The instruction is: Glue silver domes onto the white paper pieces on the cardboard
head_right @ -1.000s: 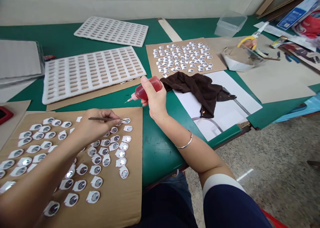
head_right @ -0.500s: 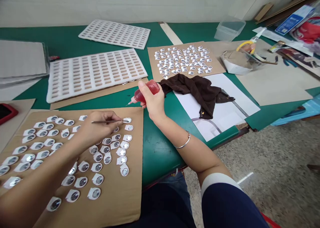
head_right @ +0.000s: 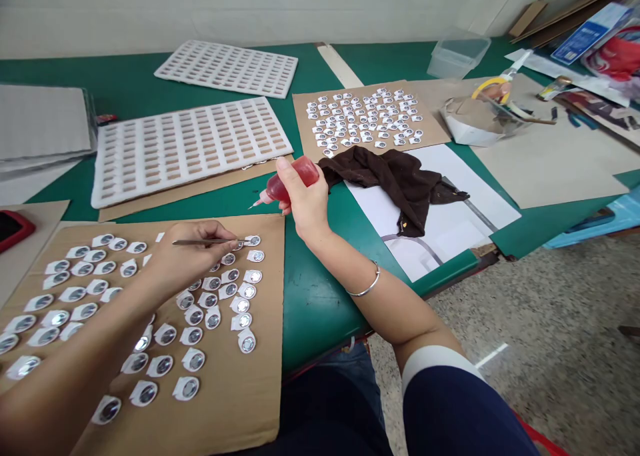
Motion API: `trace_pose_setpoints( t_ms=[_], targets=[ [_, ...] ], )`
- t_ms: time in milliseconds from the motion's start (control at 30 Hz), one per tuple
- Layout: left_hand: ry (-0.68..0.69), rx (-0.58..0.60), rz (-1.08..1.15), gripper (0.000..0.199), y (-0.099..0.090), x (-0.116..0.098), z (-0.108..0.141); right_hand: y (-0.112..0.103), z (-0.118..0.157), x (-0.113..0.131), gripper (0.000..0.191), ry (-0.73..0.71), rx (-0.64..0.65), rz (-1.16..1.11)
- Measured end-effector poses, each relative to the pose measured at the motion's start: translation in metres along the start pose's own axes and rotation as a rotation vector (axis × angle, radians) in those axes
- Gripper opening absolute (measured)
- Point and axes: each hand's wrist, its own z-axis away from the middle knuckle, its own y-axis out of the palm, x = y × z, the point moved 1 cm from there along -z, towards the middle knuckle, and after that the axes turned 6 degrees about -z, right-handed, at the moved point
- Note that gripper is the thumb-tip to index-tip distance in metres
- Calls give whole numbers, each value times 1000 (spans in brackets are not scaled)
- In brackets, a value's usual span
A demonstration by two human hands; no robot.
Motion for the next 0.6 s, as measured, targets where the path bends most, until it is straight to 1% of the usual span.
trace_pose_setpoints(
  t_ms=[267,433,600],
  targets=[
    [14,8,-10,20,1,0,-3,1,0,2,48,-3,7,39],
    [14,12,-42,17,1,-2,-3,1,0,2,49,0,14,30],
    [24,35,-66,15,4,1,-5,2,0,0,53,-2,17,22]
  ],
)
